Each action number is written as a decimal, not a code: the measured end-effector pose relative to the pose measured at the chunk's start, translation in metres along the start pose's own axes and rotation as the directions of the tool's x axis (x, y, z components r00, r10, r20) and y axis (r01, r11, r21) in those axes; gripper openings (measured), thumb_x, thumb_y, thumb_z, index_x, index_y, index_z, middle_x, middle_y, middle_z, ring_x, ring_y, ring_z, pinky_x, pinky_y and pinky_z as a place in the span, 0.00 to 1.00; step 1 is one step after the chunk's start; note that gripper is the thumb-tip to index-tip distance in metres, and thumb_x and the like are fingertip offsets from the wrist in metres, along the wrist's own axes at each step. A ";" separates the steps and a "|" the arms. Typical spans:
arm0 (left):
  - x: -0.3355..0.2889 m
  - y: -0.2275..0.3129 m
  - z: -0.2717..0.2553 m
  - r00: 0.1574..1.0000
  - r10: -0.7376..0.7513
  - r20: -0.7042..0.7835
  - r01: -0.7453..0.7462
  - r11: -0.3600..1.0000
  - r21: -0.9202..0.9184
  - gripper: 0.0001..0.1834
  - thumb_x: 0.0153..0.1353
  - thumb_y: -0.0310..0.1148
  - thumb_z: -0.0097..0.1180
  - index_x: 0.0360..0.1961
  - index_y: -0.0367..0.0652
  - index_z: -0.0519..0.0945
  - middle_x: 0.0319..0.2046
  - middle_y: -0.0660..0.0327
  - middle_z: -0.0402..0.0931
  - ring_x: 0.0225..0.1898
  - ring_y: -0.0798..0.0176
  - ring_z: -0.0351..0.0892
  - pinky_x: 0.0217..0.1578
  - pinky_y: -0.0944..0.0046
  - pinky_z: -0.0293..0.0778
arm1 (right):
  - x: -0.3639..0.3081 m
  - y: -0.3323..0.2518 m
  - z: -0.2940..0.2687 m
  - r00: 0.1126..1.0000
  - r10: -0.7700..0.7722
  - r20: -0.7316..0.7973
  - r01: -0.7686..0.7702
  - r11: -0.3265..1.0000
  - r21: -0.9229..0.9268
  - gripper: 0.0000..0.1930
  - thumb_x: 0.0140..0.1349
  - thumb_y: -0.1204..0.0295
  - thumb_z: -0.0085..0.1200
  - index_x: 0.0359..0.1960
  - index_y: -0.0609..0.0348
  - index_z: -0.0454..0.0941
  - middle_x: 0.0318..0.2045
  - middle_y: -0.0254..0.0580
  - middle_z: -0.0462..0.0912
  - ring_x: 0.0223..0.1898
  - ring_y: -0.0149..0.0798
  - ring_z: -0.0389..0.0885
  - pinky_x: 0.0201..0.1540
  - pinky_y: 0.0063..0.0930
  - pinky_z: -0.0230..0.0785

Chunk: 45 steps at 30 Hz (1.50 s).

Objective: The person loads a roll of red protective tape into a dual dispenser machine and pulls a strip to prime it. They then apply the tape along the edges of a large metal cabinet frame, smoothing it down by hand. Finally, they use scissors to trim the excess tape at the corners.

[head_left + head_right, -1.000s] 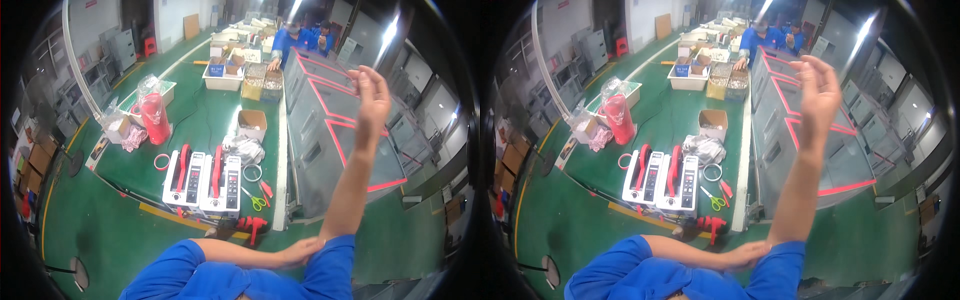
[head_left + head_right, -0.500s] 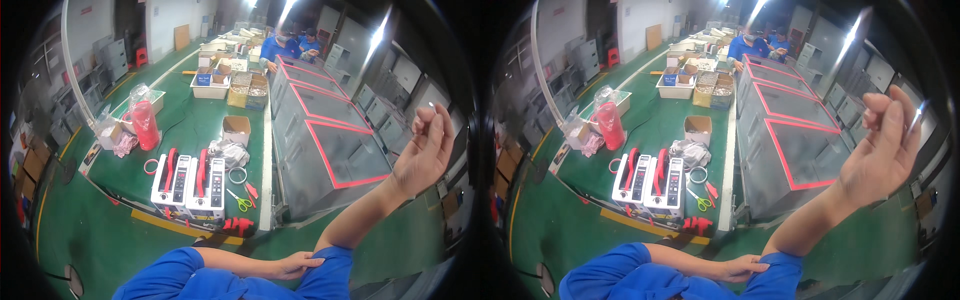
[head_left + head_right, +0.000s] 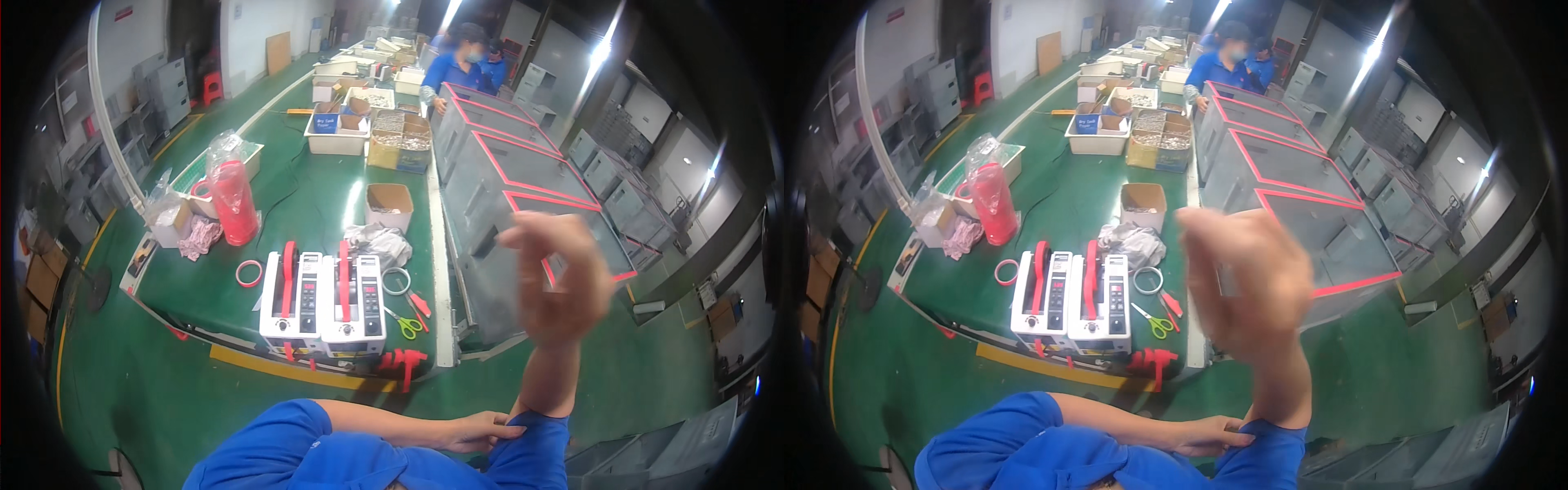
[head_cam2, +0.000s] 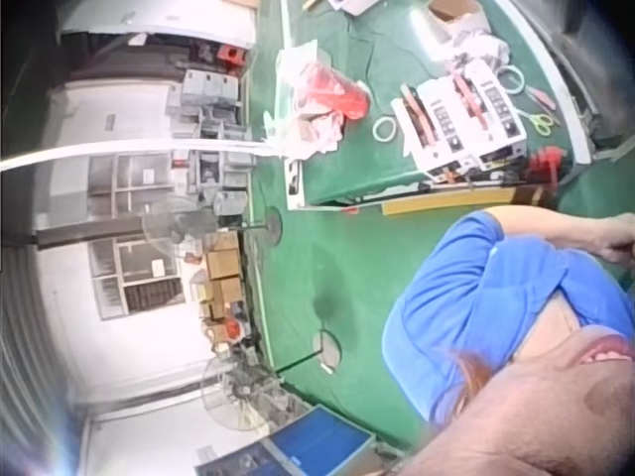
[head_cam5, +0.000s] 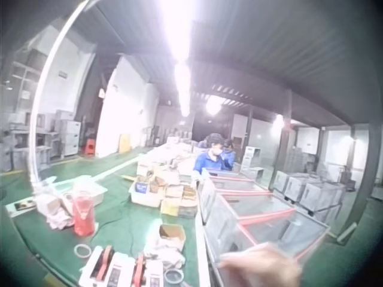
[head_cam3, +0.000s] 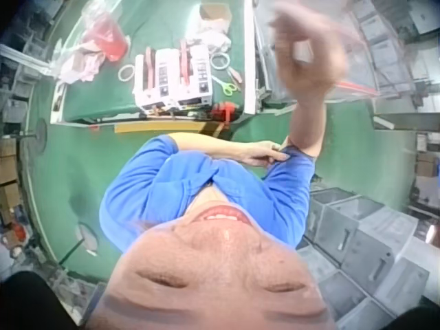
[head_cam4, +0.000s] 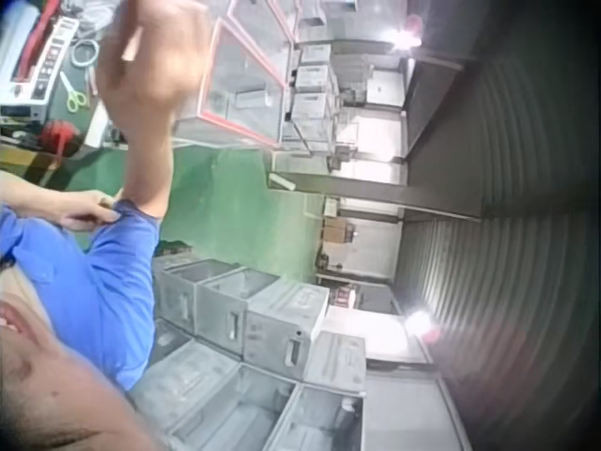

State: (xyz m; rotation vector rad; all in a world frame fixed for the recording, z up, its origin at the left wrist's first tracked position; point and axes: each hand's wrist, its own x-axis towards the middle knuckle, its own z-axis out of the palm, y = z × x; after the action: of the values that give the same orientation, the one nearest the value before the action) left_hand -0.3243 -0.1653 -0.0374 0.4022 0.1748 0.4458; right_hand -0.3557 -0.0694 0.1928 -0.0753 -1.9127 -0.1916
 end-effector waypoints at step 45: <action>0.064 -0.043 -0.003 0.806 0.537 -0.247 -0.589 0.769 -0.248 0.40 0.49 0.45 0.61 0.54 0.32 0.55 0.51 0.54 0.60 0.53 0.61 0.60 0.52 0.62 0.59 | -0.262 0.047 0.161 0.589 -0.047 0.807 -0.375 0.869 0.324 0.14 0.49 0.78 0.50 0.41 0.58 0.69 0.37 0.45 0.75 0.45 0.46 0.69 0.45 0.34 0.64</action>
State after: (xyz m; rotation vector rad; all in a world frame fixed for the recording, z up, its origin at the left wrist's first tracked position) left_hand -0.2520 -0.1710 -0.0631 0.0899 0.1338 1.0974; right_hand -0.4078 0.0152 -0.1018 -0.0165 -2.7953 0.5547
